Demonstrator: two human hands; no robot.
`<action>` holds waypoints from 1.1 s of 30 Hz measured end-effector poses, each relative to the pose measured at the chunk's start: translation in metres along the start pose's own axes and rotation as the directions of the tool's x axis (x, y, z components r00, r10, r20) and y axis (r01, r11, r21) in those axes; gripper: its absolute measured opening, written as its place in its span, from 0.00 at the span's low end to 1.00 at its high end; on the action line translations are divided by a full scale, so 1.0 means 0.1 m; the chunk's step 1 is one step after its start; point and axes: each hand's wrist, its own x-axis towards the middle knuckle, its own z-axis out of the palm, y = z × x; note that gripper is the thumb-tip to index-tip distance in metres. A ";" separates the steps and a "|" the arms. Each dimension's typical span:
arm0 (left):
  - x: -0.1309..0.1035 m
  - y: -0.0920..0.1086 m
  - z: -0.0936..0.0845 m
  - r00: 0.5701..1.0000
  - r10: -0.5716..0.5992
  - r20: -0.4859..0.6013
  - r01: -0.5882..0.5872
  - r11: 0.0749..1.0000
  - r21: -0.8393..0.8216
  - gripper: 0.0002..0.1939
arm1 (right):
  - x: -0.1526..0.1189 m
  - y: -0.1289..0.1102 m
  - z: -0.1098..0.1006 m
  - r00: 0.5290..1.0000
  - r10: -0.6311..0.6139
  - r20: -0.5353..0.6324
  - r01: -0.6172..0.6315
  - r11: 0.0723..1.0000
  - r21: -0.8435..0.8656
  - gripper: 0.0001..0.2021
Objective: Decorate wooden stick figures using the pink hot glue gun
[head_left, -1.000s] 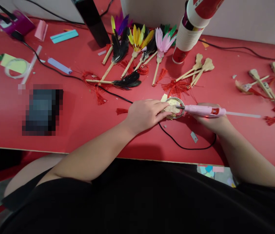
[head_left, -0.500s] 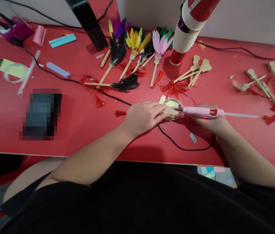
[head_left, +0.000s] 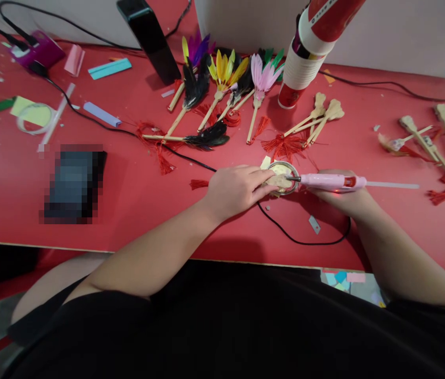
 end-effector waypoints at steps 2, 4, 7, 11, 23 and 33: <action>0.00 0.00 -0.01 1.000 0.003 0.004 -0.003 1.000 0.002 0.29 | -0.01 0.00 0.00 1.000 0.008 -0.003 -0.008 1.000 0.013 0.10; 0.00 0.01 -0.02 1.000 0.007 0.004 -0.007 1.000 0.004 0.29 | -0.01 0.00 0.01 1.000 0.016 -0.005 -0.015 1.000 0.020 0.10; -0.01 0.01 -0.02 1.000 0.021 -0.005 -0.021 1.000 0.003 0.28 | -0.03 0.00 0.02 1.000 0.018 -0.014 -0.017 1.000 0.025 0.10; -0.01 0.01 -0.02 0.999 0.036 -0.024 -0.036 0.999 0.002 0.27 | -0.04 0.02 0.01 1.000 0.002 0.019 -0.003 1.000 0.029 0.11; 0.00 0.01 -0.02 1.000 0.001 0.003 -0.001 1.000 0.019 0.30 | -0.06 0.04 0.00 0.999 0.033 0.014 -0.033 0.999 -0.002 0.14; -0.02 0.01 -0.02 0.999 0.038 -0.027 -0.038 0.999 0.008 0.26 | -0.05 0.05 -0.01 0.999 0.018 0.044 -0.018 1.000 -0.004 0.15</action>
